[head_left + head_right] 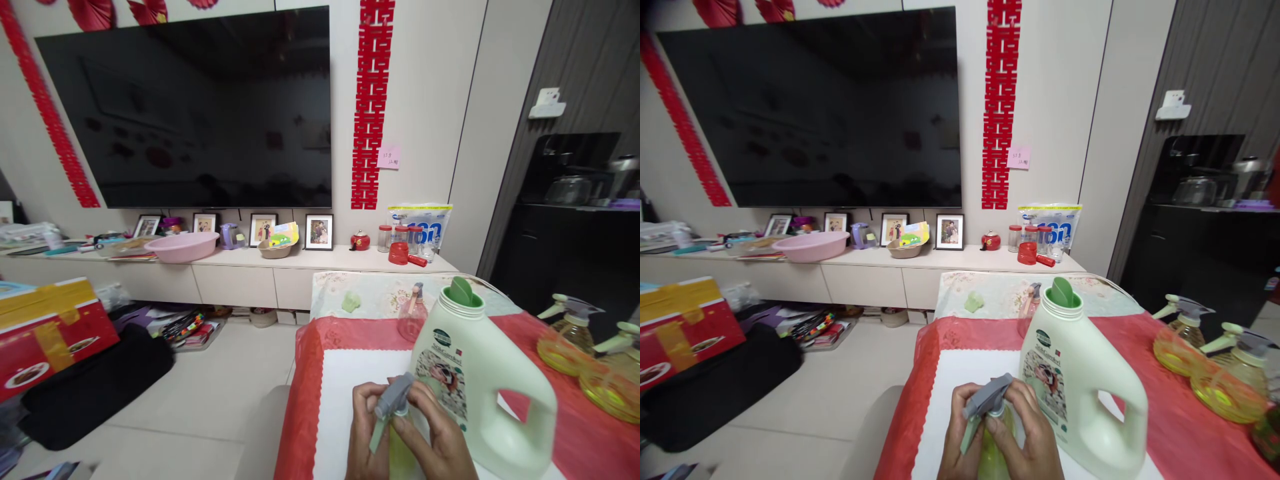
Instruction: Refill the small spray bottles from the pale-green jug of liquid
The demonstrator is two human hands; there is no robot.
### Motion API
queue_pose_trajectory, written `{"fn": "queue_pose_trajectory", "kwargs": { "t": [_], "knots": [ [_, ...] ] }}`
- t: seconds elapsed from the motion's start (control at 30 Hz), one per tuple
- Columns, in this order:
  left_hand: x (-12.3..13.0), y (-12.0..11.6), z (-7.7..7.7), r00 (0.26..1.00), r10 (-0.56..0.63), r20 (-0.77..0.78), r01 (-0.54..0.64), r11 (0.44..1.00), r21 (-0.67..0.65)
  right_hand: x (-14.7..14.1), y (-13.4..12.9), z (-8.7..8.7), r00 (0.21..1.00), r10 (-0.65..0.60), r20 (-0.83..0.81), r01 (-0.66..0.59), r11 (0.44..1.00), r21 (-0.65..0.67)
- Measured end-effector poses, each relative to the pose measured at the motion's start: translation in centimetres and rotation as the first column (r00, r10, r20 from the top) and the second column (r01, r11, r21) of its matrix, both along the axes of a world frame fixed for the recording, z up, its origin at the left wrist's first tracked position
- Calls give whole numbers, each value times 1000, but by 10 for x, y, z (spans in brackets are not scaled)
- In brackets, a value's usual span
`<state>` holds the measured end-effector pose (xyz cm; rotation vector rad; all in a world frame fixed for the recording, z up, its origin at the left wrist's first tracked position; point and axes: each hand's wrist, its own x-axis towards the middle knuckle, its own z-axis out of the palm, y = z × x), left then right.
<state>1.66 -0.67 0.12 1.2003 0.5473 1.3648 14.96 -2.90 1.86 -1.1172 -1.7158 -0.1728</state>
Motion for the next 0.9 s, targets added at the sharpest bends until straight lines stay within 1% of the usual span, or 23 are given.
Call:
{"fn": "queue_pose_trajectory", "kwargs": {
  "t": [0.13, 0.23, 0.33, 0.47, 0.57, 0.67, 0.77, 0.9],
  "knots": [
    [-1, 1, 1, 1000, -29, -8, 29, 1000, 5, -1, -1, 0, 998, -58, -27, 58, 998, 12],
    [0, 0, 2, 1000, -22, -7, 22, 1000, 11, -3, -3, -1, 999, -34, 1, 34, 999, -8],
    [1, 0, 3, 1000, -24, -6, 24, 1000, -13, -4, -3, -1, 999, -1, 40, 2, 1000, -18],
    [2, 0, 2, 999, -29, 24, 29, 1000, -12, 0, -1, -2, 998, 11, 54, -10, 999, -31],
    [3, 0, -1, 999, -32, 38, 32, 999, -10, 5, -1, -6, 998, -18, 64, 21, 999, -39],
    [3, 0, -3, 999, -25, 24, 26, 1000, -8, 6, -1, -9, 998, -56, 41, 58, 998, -33],
    [2, 0, -3, 1000, -16, 18, 16, 1000, -9, 0, -1, -6, 998, -59, 11, 59, 998, -10],
    [1, -1, 1, 1000, -23, 17, 23, 999, -23, -6, -3, 3, 1000, 10, 19, -9, 1000, -18]
  ]
}}
